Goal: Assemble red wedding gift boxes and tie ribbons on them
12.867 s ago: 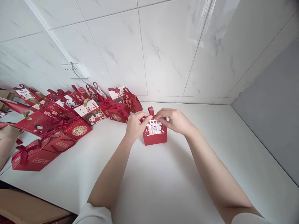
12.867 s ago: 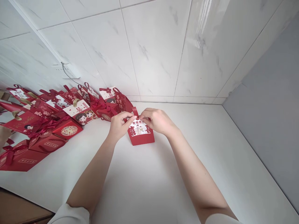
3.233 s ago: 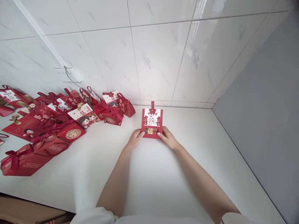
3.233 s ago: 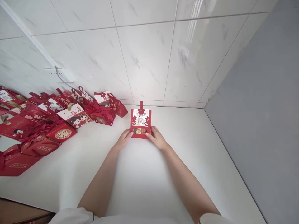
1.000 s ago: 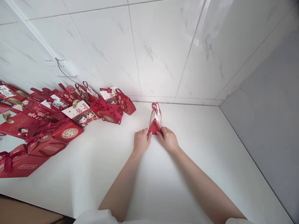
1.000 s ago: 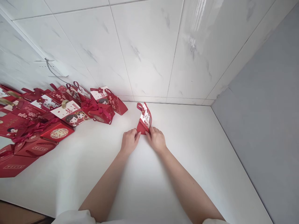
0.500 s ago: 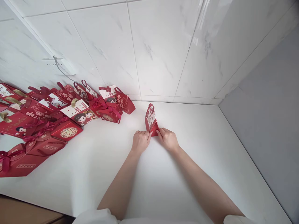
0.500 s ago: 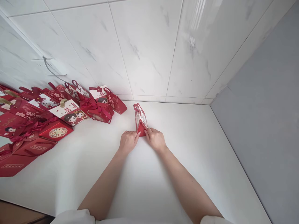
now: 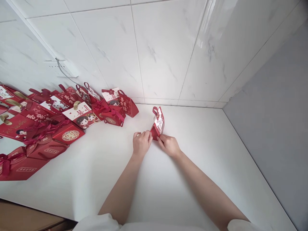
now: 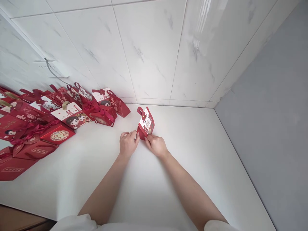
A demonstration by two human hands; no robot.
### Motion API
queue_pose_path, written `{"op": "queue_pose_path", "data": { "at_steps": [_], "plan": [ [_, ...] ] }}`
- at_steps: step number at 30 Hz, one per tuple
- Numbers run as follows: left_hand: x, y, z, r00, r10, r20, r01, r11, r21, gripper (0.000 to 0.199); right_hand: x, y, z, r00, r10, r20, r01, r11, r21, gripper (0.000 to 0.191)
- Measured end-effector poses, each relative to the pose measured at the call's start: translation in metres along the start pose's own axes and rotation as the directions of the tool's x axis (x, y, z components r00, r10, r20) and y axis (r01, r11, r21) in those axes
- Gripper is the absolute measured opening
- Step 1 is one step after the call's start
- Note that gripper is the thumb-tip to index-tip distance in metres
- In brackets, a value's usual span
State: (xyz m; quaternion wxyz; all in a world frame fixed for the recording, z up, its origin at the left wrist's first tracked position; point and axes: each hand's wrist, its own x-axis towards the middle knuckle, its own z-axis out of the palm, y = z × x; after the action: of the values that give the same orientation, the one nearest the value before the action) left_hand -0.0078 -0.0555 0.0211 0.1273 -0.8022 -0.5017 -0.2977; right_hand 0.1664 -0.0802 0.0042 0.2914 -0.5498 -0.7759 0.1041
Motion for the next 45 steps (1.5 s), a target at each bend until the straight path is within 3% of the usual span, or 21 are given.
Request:
{"op": "queue_pose_path", "data": {
  "at_steps": [9, 14, 21, 31, 38, 41, 45],
  "plan": [
    [0.0, -0.004, 0.001, 0.988, 0.021, 0.15, -0.015, 0.999, -0.042, 0.03, 0.002, -0.003, -0.004, 0.996, 0.089, 0.032, -0.087, 0.994, -0.061, 0.034],
    [-0.003, -0.013, 0.0, 0.956, 0.065, 0.285, -0.049, 0.997, -0.064, 0.036, 0.004, -0.002, -0.008, 0.989, 0.12, 0.088, -0.109, 0.987, -0.118, 0.032],
    [-0.006, -0.01, 0.002, 0.929, 0.024, 0.368, -0.018, 1.0, -0.02, 0.02, 0.006, -0.005, -0.004, 0.968, 0.216, 0.125, -0.18, 0.952, -0.248, 0.021],
    [-0.004, 0.002, 0.008, 0.914, -0.102, 0.392, 0.075, 0.994, 0.085, 0.02, 0.009, -0.004, 0.003, 0.958, 0.249, 0.144, -0.201, 0.937, -0.287, 0.024],
    [-0.002, -0.002, 0.002, 0.913, -0.102, 0.395, 0.095, 0.995, 0.037, 0.016, 0.008, -0.002, -0.001, 0.97, 0.207, 0.126, -0.177, 0.96, -0.217, 0.027],
    [0.0, -0.001, -0.001, 0.938, -0.13, 0.322, 0.141, 0.99, -0.009, 0.018, 0.007, -0.005, -0.006, 0.987, 0.092, 0.132, -0.074, 0.988, -0.134, 0.023],
    [0.001, -0.001, -0.002, 0.956, -0.228, 0.185, 0.271, 0.928, -0.256, 0.025, 0.006, -0.006, -0.009, 0.997, -0.02, 0.068, 0.021, 1.0, -0.018, 0.02]
  ]
}}
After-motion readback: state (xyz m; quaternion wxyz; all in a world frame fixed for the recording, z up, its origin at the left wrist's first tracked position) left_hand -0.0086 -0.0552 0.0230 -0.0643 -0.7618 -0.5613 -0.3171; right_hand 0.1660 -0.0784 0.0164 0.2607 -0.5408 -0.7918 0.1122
